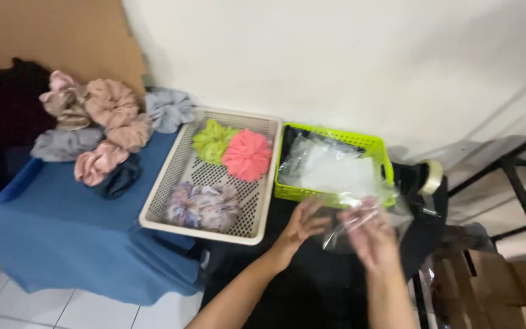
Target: The person places fabric scrunchies into individual plastic bags and seals them using a tape dispenser.
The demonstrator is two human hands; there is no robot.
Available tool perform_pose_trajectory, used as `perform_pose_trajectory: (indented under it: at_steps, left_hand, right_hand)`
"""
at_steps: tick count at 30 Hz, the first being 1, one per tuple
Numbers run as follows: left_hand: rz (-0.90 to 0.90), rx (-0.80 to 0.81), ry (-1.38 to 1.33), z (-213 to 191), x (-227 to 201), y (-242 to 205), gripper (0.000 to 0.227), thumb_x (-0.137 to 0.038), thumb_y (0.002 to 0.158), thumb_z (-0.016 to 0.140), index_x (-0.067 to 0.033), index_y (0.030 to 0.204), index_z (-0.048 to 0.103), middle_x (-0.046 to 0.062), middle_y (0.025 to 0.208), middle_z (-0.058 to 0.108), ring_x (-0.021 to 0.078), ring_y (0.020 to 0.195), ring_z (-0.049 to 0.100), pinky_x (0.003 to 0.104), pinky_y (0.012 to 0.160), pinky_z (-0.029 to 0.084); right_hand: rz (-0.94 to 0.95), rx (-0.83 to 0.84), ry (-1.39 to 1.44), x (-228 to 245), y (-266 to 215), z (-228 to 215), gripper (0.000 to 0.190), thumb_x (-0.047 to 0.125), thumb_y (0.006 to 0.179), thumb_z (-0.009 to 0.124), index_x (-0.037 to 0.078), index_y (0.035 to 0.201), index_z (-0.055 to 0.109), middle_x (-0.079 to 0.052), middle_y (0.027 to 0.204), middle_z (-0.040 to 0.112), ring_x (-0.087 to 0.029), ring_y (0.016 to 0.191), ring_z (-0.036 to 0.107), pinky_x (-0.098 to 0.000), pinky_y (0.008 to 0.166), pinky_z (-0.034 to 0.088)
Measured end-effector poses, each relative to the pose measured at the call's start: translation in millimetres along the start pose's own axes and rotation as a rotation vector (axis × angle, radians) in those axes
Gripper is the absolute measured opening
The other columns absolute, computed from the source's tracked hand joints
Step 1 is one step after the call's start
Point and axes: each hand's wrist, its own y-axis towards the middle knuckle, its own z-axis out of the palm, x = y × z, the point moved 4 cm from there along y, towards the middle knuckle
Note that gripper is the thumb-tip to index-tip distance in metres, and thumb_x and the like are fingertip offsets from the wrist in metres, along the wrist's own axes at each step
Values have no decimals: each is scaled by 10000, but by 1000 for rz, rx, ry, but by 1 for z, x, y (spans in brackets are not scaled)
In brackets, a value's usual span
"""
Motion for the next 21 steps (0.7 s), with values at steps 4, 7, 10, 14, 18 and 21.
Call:
perform_pose_trajectory:
  at_steps: [4,7,10,14,18,21]
  left_hand:
    - [-157,-416,-206,37,-22,8,813,11,772,819,-144,1418,350,292,1430,583,332,1087,709,413,903,614]
    - [-193,-746,-3,46,-45,3,645,-29,783,828,-52,1371,566,171,959,750,148,777,698,224,627,560]
    - [-176,-695,93,47,-48,-2,511,19,763,826,32,1224,607,278,947,770,275,873,771,423,792,680]
    - [-240,-641,198,44,-37,-13,400,-85,834,780,-18,1187,602,276,1042,788,290,749,786,329,632,644]
    - [-351,-645,260,47,-37,-16,312,-226,943,636,-37,1191,626,242,1128,793,340,798,805,369,672,652]
    - [-312,-625,275,39,-29,-16,262,-167,951,645,-56,1181,586,252,1180,773,260,776,786,350,690,662]
  right_hand:
    - [15,99,14,6,-25,29,744,135,829,883,41,1454,491,-235,1363,605,-415,1257,593,-509,1132,420]
    - [162,200,57,32,-37,45,844,120,822,743,56,1570,359,-302,1589,379,-505,1470,362,-571,1196,316]
    - [158,245,324,55,-47,27,851,437,992,628,-69,1593,299,-403,1599,269,-598,1451,306,-660,1189,225]
    - [216,-475,-394,59,-69,-56,568,305,853,570,-77,1273,554,-319,1212,612,-455,1058,628,-483,930,504]
    - [97,-514,-678,68,-83,-69,208,-22,860,733,-70,1062,738,-263,953,773,-330,862,759,-410,772,653]
    - [176,-564,-684,82,-82,-31,280,-22,886,687,-118,1149,709,-329,1027,759,-398,881,758,-437,798,636]
